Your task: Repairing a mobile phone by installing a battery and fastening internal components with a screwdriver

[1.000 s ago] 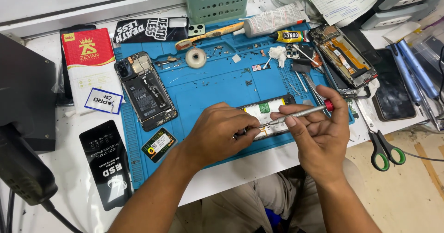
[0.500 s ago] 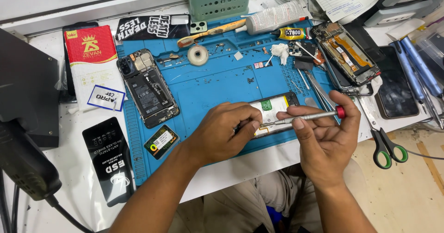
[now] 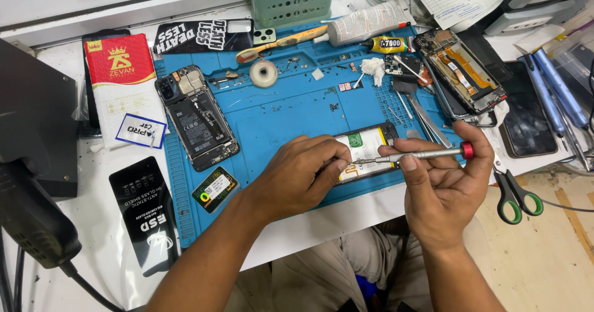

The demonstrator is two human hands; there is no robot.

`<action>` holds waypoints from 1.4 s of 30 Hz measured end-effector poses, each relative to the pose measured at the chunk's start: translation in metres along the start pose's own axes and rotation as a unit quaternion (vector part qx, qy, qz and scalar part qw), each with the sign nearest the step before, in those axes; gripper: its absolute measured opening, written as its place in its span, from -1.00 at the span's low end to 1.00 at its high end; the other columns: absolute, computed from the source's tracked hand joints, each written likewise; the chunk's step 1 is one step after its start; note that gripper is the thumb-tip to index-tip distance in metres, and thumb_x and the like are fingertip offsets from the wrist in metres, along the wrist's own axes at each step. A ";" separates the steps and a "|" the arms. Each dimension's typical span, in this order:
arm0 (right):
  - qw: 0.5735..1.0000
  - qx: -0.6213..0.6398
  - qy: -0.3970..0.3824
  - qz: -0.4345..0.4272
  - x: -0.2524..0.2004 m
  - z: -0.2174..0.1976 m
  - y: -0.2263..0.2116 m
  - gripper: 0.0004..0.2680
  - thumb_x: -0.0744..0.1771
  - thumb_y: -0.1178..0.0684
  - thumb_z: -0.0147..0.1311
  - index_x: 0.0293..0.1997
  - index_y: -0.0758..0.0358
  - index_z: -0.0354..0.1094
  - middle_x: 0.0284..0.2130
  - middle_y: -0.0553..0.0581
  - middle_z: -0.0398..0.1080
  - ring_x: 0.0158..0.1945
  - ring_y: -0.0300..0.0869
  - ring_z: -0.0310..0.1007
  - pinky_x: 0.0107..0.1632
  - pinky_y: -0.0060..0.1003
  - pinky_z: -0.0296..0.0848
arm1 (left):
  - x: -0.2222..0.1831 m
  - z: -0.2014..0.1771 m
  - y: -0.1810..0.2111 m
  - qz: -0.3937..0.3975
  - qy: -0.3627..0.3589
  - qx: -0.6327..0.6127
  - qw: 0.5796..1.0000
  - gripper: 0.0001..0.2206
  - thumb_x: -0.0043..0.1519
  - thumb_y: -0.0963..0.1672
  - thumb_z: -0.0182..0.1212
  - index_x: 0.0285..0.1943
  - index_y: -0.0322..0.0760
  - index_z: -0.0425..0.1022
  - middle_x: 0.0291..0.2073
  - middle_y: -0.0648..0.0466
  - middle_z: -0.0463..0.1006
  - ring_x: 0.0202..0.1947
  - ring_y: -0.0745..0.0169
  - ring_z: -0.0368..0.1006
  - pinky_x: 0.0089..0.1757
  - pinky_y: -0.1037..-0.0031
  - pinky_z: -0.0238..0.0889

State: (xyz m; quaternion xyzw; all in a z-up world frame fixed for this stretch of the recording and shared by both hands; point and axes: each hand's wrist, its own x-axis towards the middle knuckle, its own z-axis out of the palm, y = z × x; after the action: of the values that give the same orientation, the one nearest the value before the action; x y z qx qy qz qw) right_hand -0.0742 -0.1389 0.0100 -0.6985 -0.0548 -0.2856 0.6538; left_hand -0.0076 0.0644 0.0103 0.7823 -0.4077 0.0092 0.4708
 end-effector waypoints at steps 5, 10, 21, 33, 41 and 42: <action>1.000 -0.009 -0.006 0.001 0.000 -0.001 -0.002 -0.58 0.41 0.21 0.06 0.38 0.20 -0.12 -0.12 0.43 0.45 -0.17 0.11 0.61 0.43 0.00 0.43 | 0.000 -0.001 0.001 -0.004 0.001 0.003 1.000 -0.86 0.39 -0.13 -0.07 -0.13 -0.20 0.42 -0.28 0.10 0.57 -0.34 0.02 0.44 -0.21 0.23 0.21; 0.998 -0.045 -0.032 -0.034 -0.004 0.000 -0.008 -0.59 0.41 0.29 0.03 0.36 0.20 -0.14 -0.12 0.45 0.47 -0.17 0.11 0.64 0.37 -0.06 0.48 | 0.000 0.003 0.000 -0.011 0.020 0.027 0.999 -0.88 0.35 -0.14 0.00 -0.21 -0.18 0.45 -0.47 0.18 0.50 -0.49 0.15 0.38 -0.23 0.29 0.18; 0.996 -0.020 -0.079 -0.031 0.000 0.008 -0.001 -0.61 0.42 0.30 0.01 0.36 0.22 -0.14 -0.12 0.46 0.46 -0.15 0.12 0.63 0.09 -0.12 0.63 | -0.001 -0.008 -0.013 -0.025 0.011 0.072 0.997 -0.74 0.31 -0.13 -0.09 0.01 -0.21 0.54 -0.14 0.02 0.60 -0.20 -0.06 0.50 -0.20 0.10 0.23; 0.974 -0.081 -0.190 -0.091 0.008 0.020 0.020 -0.62 0.44 0.30 -0.01 0.38 0.22 -0.12 -0.06 0.45 0.46 -0.06 0.13 0.65 0.07 -0.17 0.62 | -0.009 -0.004 -0.038 -0.079 0.081 0.228 0.967 -0.76 0.24 -0.17 0.00 -0.01 -0.22 0.56 -0.22 0.03 0.55 -0.22 -0.10 0.44 -0.23 0.07 0.21; 0.969 -0.112 -0.203 -0.086 0.011 0.025 0.016 -0.63 0.44 0.28 0.00 0.37 0.21 -0.12 -0.06 0.43 0.48 -0.07 0.08 0.65 -0.05 -0.27 0.62 | -0.009 -0.005 -0.037 -0.085 0.081 0.224 0.967 -0.78 0.24 -0.16 0.01 -0.02 -0.23 0.55 -0.25 0.03 0.55 -0.26 -0.10 0.45 -0.27 0.06 0.19; 0.967 -0.112 -0.210 -0.090 0.012 0.025 0.016 -0.63 0.44 0.28 0.00 0.36 0.22 -0.12 -0.05 0.44 0.48 -0.06 0.08 0.65 -0.01 -0.25 0.63 | -0.009 -0.004 -0.037 -0.086 0.081 0.227 0.967 -0.78 0.23 -0.16 0.02 -0.02 -0.22 0.54 -0.25 0.03 0.55 -0.26 -0.11 0.46 -0.27 0.06 0.19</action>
State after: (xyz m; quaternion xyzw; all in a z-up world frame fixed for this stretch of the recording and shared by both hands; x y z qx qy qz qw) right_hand -0.0487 -0.1209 0.0022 -0.8036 -0.2216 -0.1943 0.5171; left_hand 0.0119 0.0814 -0.0179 0.8973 -0.2868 0.1244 0.3118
